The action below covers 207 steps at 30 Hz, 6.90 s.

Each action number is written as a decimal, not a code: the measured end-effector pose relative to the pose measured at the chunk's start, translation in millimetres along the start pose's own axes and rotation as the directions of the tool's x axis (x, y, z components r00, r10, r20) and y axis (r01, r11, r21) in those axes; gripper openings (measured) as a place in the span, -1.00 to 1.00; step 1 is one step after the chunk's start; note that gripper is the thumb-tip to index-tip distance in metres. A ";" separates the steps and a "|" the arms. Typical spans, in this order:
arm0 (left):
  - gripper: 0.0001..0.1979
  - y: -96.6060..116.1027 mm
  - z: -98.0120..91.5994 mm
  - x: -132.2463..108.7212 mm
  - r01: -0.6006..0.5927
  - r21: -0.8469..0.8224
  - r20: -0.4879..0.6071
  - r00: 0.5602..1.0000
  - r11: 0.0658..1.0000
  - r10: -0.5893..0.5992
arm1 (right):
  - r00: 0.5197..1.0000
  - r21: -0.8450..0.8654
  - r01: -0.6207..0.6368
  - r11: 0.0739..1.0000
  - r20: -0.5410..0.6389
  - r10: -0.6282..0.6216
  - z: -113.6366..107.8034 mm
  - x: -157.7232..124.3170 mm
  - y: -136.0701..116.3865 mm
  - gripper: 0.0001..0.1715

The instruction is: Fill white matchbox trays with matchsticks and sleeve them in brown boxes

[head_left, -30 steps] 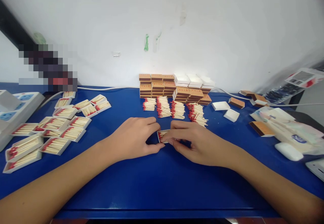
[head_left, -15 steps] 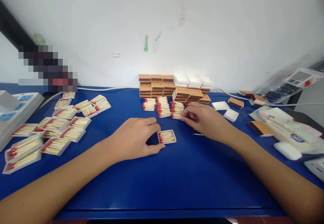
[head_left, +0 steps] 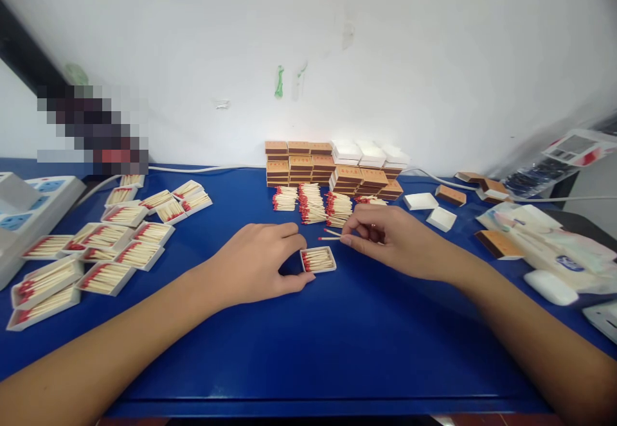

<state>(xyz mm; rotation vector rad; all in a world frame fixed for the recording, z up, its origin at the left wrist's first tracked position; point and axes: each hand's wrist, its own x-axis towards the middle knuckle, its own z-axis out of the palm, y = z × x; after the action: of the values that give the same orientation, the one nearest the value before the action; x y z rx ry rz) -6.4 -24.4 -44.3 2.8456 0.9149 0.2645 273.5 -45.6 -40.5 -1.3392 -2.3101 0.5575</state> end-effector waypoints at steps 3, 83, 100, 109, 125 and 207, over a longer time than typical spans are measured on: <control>-0.69 0.0 0.2 0.6 0.001 -0.011 -0.003 1.000 1.000 -0.001 | 0.998 0.057 0.021 0.998 0.059 -0.025 4.3 -2.1 -12.4 -0.75; -0.67 -1.1 0.8 -0.5 -0.006 0.009 -0.004 1.000 1.000 0.006 | 0.985 -0.208 0.053 0.977 -0.153 -0.086 8.3 -1.2 4.1 -0.83; -0.68 -0.2 0.2 0.0 -0.008 0.007 0.001 1.000 1.000 0.008 | 0.999 -0.266 0.012 0.964 -0.035 -0.022 11.9 5.5 24.4 -0.83; -0.67 -1.9 1.5 0.2 -0.007 0.003 -0.011 1.000 1.000 0.007 | 0.998 -0.354 -0.014 0.935 -0.057 -0.006 15.2 2.4 9.6 -0.84; -0.68 -1.8 1.2 -0.6 0.000 -0.006 -0.008 1.000 1.000 0.000 | 0.997 -0.320 -0.079 0.944 -0.012 0.079 14.9 2.1 9.0 -0.84; -0.71 -1.1 2.1 0.2 -0.037 0.016 -0.020 0.999 0.999 0.037 | 0.978 -0.102 0.205 0.973 0.052 -0.201 29.2 -7.5 -31.8 -0.65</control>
<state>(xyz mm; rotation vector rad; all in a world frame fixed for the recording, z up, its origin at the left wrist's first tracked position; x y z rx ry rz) -6.4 -23.6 -46.5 2.8822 0.8724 0.2919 238.6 -70.7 -49.2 -1.1273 -2.5049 0.4040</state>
